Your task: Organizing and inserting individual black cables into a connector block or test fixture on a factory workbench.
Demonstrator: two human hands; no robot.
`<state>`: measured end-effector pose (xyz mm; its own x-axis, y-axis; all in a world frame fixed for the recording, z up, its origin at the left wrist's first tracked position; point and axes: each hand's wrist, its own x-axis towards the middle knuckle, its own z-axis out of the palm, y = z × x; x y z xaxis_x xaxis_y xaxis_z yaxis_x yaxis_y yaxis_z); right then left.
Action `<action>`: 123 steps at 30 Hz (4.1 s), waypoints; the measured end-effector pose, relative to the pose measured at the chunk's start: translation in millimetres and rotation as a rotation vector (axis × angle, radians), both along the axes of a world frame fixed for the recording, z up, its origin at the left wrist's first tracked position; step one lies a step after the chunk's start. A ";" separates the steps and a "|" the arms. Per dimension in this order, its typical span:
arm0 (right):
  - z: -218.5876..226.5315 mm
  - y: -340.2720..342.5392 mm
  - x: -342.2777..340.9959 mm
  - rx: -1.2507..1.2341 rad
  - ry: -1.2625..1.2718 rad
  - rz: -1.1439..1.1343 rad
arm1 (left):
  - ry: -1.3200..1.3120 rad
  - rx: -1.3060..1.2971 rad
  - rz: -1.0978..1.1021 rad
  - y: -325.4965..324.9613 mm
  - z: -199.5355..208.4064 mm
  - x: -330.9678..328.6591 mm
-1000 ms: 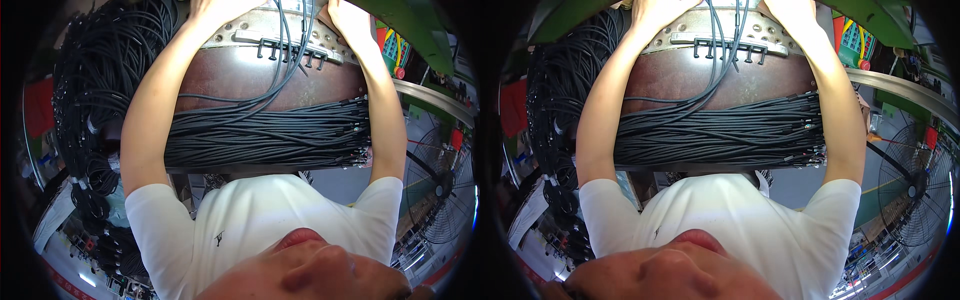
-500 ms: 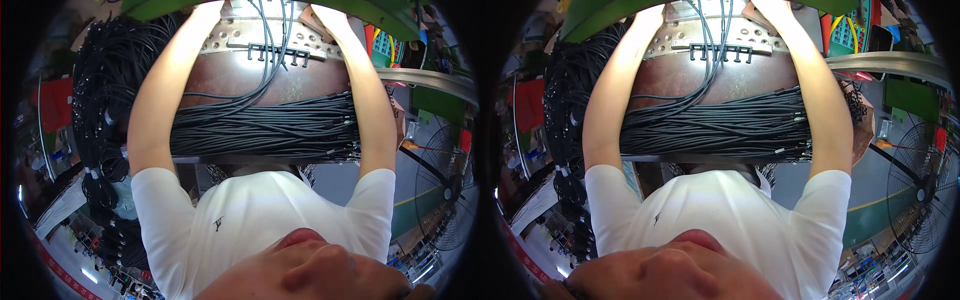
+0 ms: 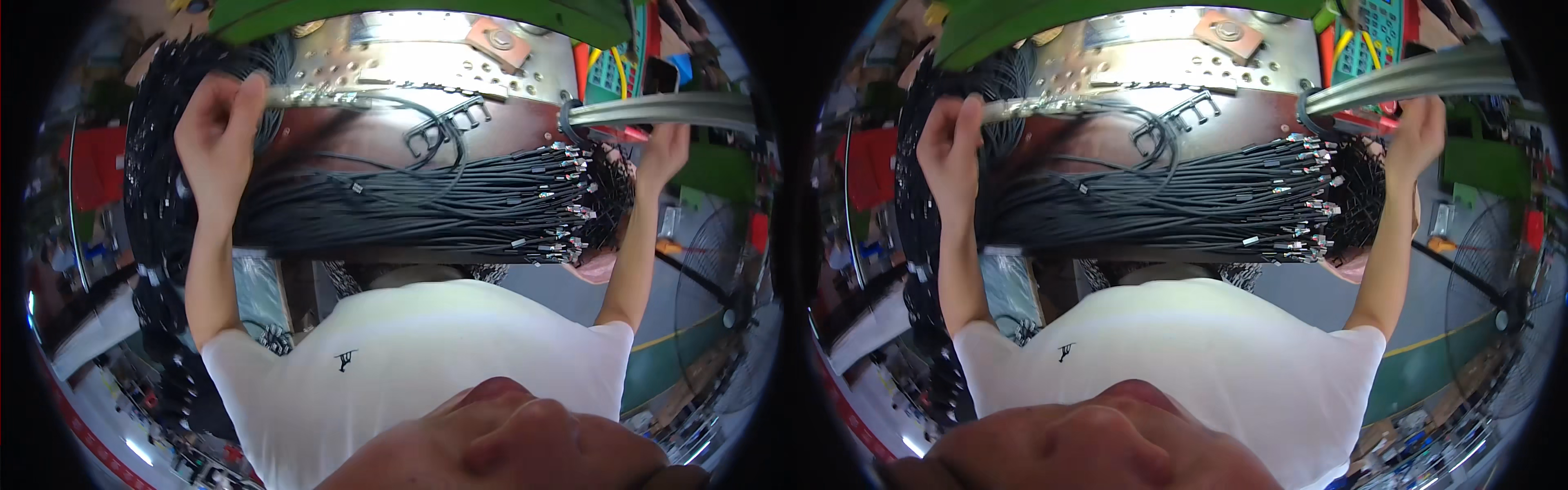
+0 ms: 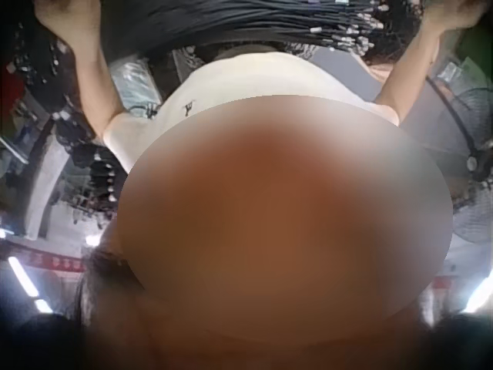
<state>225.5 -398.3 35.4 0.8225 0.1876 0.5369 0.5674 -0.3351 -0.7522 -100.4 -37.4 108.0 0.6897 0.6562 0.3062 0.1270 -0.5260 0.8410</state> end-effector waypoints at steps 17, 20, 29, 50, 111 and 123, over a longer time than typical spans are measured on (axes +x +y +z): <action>24.8 -30.2 -30.6 0.258 -0.197 -0.242 | -0.134 0.438 0.045 -21.3 -5.1 40.5; 39.9 -61.6 -105.4 0.729 0.525 0.499 | -0.183 0.309 -0.001 -15.8 -15.4 38.0; 25.6 38.6 -223.1 -0.203 0.601 1.360 | -0.292 0.233 -0.059 -13.8 -29.9 50.0; 79.1 156.5 -132.0 -0.898 -0.955 0.414 | -0.227 0.073 -0.186 -8.1 -20.9 44.3; -56.2 20.3 110.7 -0.500 -0.055 0.007 | 0.132 -0.670 -0.198 4.8 -79.0 -35.0; 11.8 82.2 -85.2 0.354 -0.589 0.296 | 0.001 -0.498 -0.456 -19.9 -86.7 2.5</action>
